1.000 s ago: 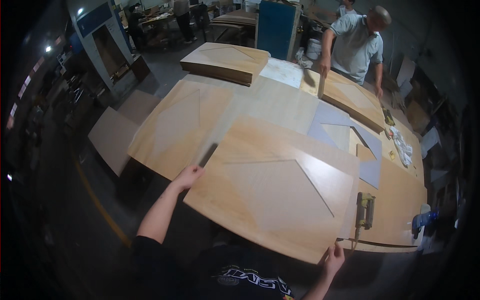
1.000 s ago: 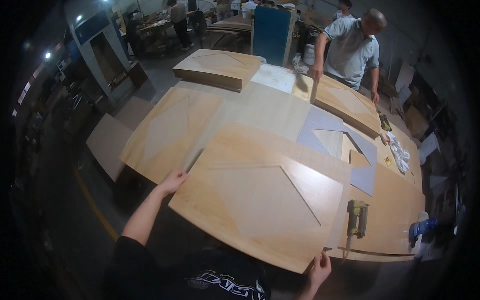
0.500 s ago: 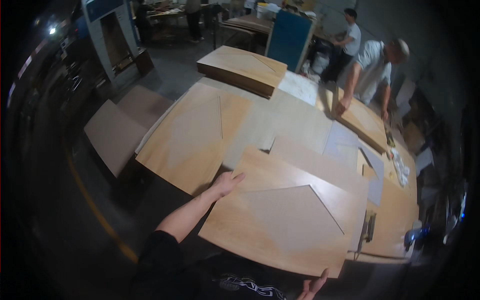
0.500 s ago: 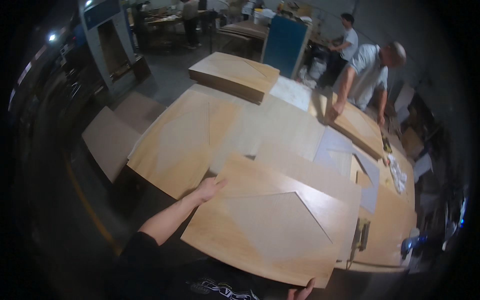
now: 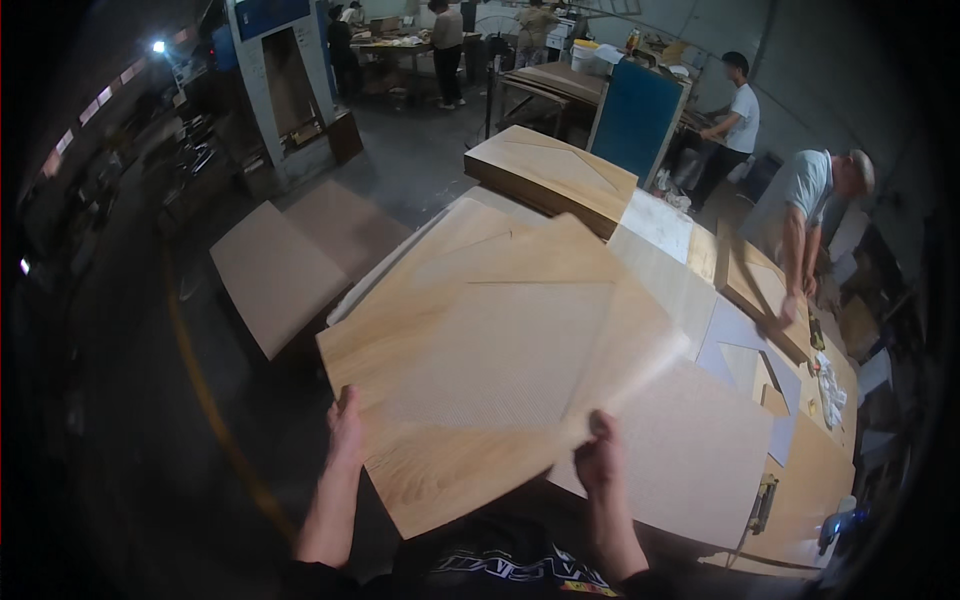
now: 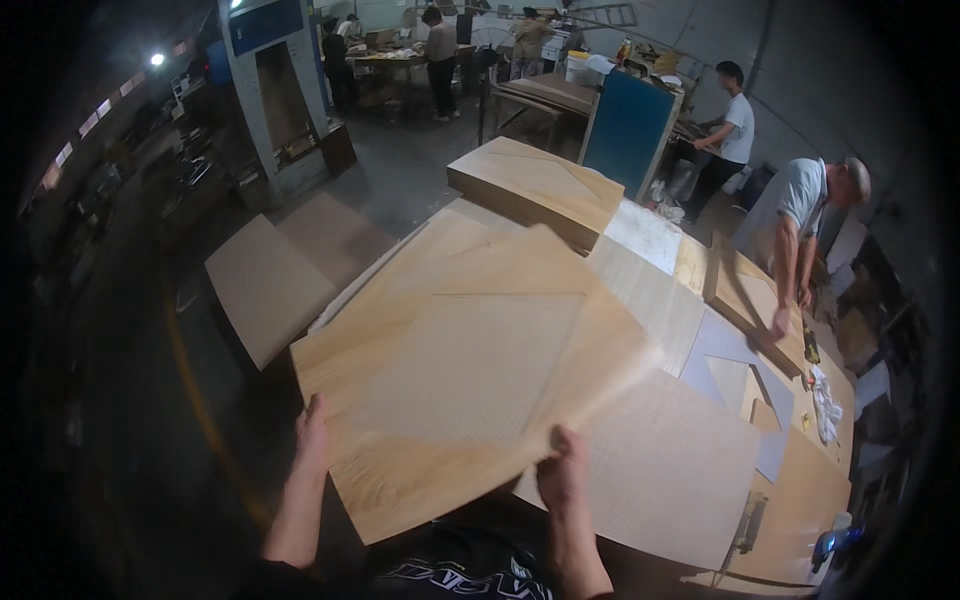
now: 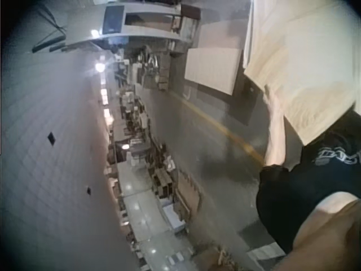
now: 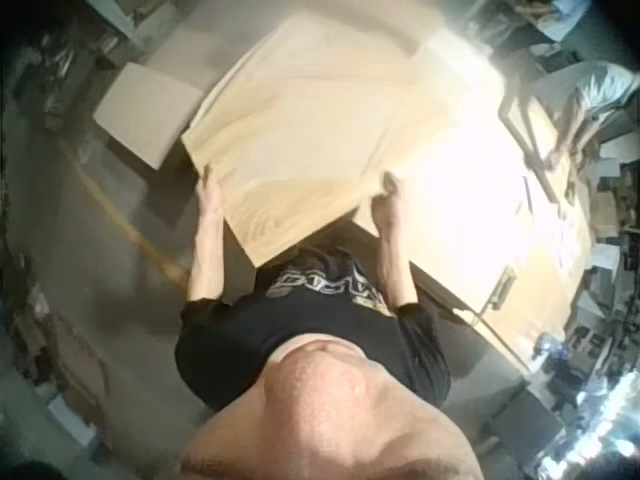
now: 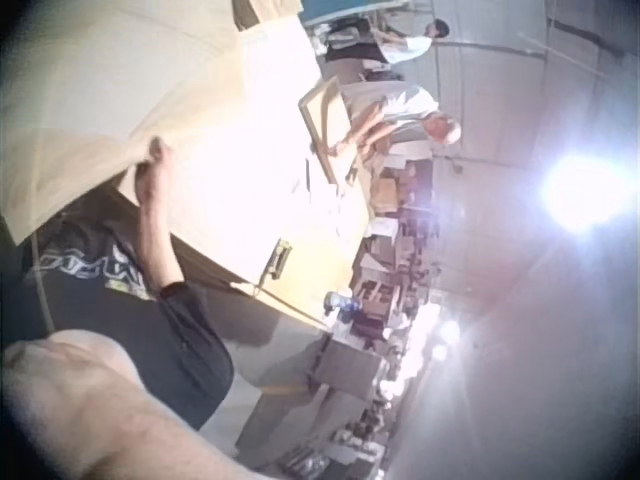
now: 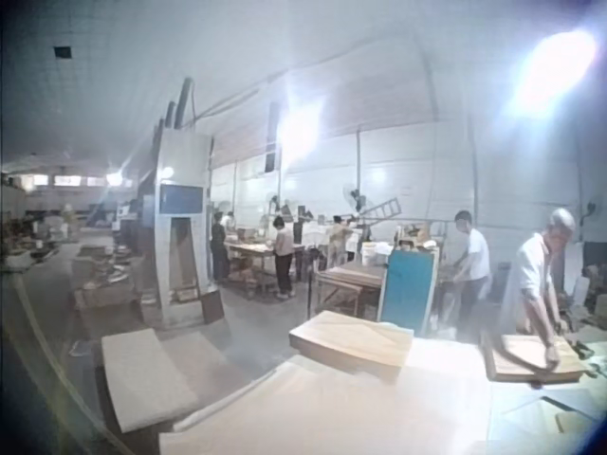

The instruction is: The person aligns wooden cutout boards and textured inserts on a workbench, fastens them together using a pneumatic nail gun, and stacks the assembled panels.

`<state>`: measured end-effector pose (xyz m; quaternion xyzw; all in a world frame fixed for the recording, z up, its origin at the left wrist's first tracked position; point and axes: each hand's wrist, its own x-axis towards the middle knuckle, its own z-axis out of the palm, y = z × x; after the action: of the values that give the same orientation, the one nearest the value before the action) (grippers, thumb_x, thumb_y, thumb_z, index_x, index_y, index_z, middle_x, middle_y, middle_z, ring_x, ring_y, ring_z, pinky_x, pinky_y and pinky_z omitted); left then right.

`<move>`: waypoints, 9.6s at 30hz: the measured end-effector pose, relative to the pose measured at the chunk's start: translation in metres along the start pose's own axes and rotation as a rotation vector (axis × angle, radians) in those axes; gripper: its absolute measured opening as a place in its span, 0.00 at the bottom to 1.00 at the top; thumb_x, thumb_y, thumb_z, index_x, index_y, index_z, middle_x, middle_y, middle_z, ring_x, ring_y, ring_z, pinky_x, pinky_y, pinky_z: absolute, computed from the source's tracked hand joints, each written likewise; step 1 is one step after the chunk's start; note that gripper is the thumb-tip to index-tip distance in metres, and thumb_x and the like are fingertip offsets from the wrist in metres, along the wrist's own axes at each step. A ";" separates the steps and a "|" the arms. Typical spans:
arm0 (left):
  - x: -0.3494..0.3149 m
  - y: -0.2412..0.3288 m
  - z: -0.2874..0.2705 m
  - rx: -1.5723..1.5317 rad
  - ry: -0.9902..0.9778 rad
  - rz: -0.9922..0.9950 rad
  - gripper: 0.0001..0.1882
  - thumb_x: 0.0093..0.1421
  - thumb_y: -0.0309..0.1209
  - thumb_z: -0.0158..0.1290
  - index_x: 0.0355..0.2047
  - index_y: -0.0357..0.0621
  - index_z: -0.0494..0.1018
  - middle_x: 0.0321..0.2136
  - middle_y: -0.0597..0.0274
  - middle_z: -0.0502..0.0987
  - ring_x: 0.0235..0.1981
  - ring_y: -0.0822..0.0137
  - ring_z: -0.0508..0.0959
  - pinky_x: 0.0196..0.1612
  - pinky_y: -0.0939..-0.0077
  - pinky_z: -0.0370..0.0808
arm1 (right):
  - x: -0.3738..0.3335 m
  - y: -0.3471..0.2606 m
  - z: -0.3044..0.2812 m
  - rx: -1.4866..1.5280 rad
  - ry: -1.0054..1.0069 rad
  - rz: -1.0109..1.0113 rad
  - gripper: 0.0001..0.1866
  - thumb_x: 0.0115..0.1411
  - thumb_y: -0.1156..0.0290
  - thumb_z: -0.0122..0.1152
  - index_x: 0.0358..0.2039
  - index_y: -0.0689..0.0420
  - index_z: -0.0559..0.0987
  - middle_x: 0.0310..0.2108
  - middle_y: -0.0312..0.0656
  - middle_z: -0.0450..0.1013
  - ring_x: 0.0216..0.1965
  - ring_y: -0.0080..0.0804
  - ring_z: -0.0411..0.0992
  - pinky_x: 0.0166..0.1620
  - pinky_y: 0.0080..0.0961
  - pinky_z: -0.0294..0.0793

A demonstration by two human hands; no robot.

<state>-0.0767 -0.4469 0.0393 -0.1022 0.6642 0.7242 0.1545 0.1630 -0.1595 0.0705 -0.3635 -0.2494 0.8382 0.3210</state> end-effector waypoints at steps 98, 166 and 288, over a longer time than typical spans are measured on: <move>0.222 -0.029 0.092 0.533 -0.345 0.798 0.28 0.69 0.37 0.50 0.62 0.27 0.64 0.61 0.42 0.68 0.63 0.51 0.68 0.66 0.60 0.63 | -0.110 0.099 -0.040 -0.613 -0.687 0.133 0.33 0.72 0.51 0.53 0.70 0.56 0.63 0.64 0.49 0.69 0.66 0.37 0.65 0.68 0.31 0.61; -0.489 -0.029 0.281 0.755 -1.552 0.859 0.24 0.56 0.34 0.68 0.53 0.43 0.78 0.47 0.54 0.80 0.47 0.60 0.80 0.55 0.64 0.74 | -0.177 -0.331 -0.351 -2.079 -0.474 -0.982 0.50 0.40 0.51 0.80 0.64 0.40 0.66 0.53 0.53 0.64 0.63 0.52 0.61 0.67 0.70 0.44; -0.059 -0.098 0.178 1.203 -0.778 0.051 0.04 0.56 0.26 0.59 0.30 0.38 0.77 0.19 0.62 0.76 0.18 0.70 0.75 0.21 0.75 0.71 | -0.156 -0.232 -0.480 -1.275 0.578 -0.382 0.14 0.54 0.64 0.67 0.39 0.57 0.86 0.33 0.46 0.82 0.36 0.40 0.82 0.44 0.34 0.79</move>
<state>0.0232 -0.2681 -0.0139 0.2820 0.8473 0.2197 0.3927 0.6980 -0.0275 -0.0016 -0.6370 -0.6540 0.3296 0.2404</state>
